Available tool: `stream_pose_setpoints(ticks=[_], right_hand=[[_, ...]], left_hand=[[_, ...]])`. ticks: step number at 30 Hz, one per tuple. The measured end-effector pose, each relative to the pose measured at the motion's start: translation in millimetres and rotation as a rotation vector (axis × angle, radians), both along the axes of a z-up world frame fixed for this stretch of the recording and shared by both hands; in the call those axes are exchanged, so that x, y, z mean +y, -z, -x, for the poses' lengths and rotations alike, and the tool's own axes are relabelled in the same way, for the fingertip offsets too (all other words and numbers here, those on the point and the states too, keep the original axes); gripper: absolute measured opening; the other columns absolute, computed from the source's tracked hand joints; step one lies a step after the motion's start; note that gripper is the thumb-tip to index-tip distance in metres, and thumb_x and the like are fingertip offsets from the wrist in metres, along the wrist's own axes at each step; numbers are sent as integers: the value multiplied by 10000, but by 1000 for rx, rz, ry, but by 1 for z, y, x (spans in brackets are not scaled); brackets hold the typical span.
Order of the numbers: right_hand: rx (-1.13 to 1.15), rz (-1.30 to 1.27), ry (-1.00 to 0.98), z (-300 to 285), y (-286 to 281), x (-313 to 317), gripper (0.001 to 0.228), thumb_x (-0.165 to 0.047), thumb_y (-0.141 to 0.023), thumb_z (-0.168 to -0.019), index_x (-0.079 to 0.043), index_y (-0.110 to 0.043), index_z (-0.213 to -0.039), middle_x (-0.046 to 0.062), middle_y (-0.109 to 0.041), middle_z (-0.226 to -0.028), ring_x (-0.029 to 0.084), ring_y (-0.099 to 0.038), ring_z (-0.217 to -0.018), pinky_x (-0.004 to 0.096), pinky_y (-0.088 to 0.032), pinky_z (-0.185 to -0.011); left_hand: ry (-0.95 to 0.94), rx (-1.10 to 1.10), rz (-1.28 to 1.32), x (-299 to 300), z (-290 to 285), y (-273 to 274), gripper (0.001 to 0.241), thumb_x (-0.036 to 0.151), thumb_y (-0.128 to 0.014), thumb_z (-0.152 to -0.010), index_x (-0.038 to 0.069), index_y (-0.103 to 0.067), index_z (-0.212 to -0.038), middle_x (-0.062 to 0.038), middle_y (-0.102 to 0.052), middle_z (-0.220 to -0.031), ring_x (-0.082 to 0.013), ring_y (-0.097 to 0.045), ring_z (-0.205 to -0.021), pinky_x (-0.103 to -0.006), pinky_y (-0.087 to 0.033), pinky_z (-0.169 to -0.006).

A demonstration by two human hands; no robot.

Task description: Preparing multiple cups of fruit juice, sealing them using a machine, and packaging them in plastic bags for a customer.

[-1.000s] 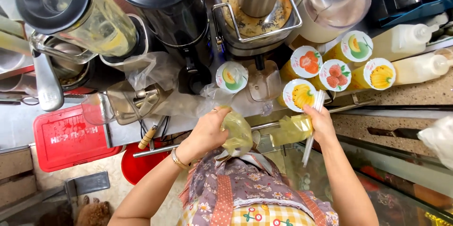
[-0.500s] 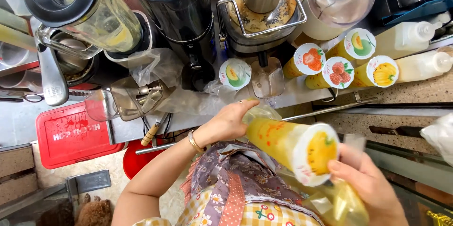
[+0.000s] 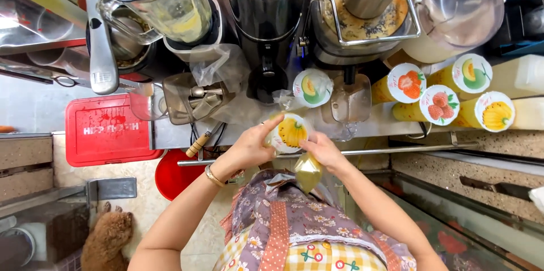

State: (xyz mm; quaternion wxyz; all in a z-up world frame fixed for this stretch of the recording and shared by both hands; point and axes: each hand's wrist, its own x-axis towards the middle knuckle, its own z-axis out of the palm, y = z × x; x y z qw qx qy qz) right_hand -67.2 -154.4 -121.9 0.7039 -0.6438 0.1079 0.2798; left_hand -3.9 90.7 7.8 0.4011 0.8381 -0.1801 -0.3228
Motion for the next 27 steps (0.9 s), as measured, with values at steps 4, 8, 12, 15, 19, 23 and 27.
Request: stream_pose_setpoints(ticks=[4, 8, 12, 15, 19, 23, 27], right_hand=[[-55, 97, 5, 4, 6, 3, 304, -156, -624, -954, 18, -668, -1199, 42, -734, -1100, 108, -648, -971, 307, -528, -853], [-252, 574, 90, 2, 15, -3, 333, -222, -725, -910, 20, -657, -1128, 126, -724, -940, 158, -654, -822, 337, -532, -742], [-253, 508, -17, -7, 44, -8, 219, -192, -670, -852, -5, -723, -953, 87, -774, -792, 151, -717, -736, 321, -560, -686], [-181, 684, 110, -10, -53, 1, 206, -210, -652, -882, -22, -724, -921, 76, -748, -727, 140, -707, -683, 317, -549, -664], [-199, 728, 110, -27, -94, 1, 232, -252, -648, -934, -30, -706, -969, 79, -744, -714, 164, -681, -632, 334, -535, -637], [-255, 563, 64, -40, -92, -9, 185, -195, -634, -912, -36, -719, -953, 47, -765, -745, 110, -686, -685, 297, -525, -658], [-264, 481, -26, -47, -90, -12, 191, -177, -634, -920, -2, -710, -919, 47, -747, -745, 107, -637, -701, 287, -498, -651]], left_hand=[[-81, 6, 44, 14, 1, 27, 894, 14, -665, -722, 171, -385, -1556, -178, -590, -1412, -294, -645, -1183, -346, -505, -983], [-118, -68, 196, 18, 0, 37, 860, 3, -671, -739, 141, -412, -1547, -180, -576, -1455, -271, -614, -1245, -346, -532, -955], [-193, 120, 133, 13, -5, 4, 840, -4, -633, -758, 173, -417, -1550, -101, -730, -1181, -186, -641, -688, -327, -545, -625], [-251, 230, 209, 23, -2, -6, 861, -33, -595, -758, 173, -417, -1575, -113, -714, -835, -73, -590, -577, -282, -514, -560], [-252, 197, 192, 30, -4, -29, 833, -22, -616, -800, 183, -415, -1582, -108, -659, -679, -86, -570, -554, -279, -504, -569], [-283, 194, 342, 39, -7, -41, 797, -21, -616, -813, 161, -424, -1565, -33, -692, -807, -37, -594, -645, -246, -536, -621], [-265, 90, 229, 44, -12, -62, 794, -10, -629, -797, 170, -452, -1549, -77, -702, -786, -67, -555, -625, -270, -515, -612]])
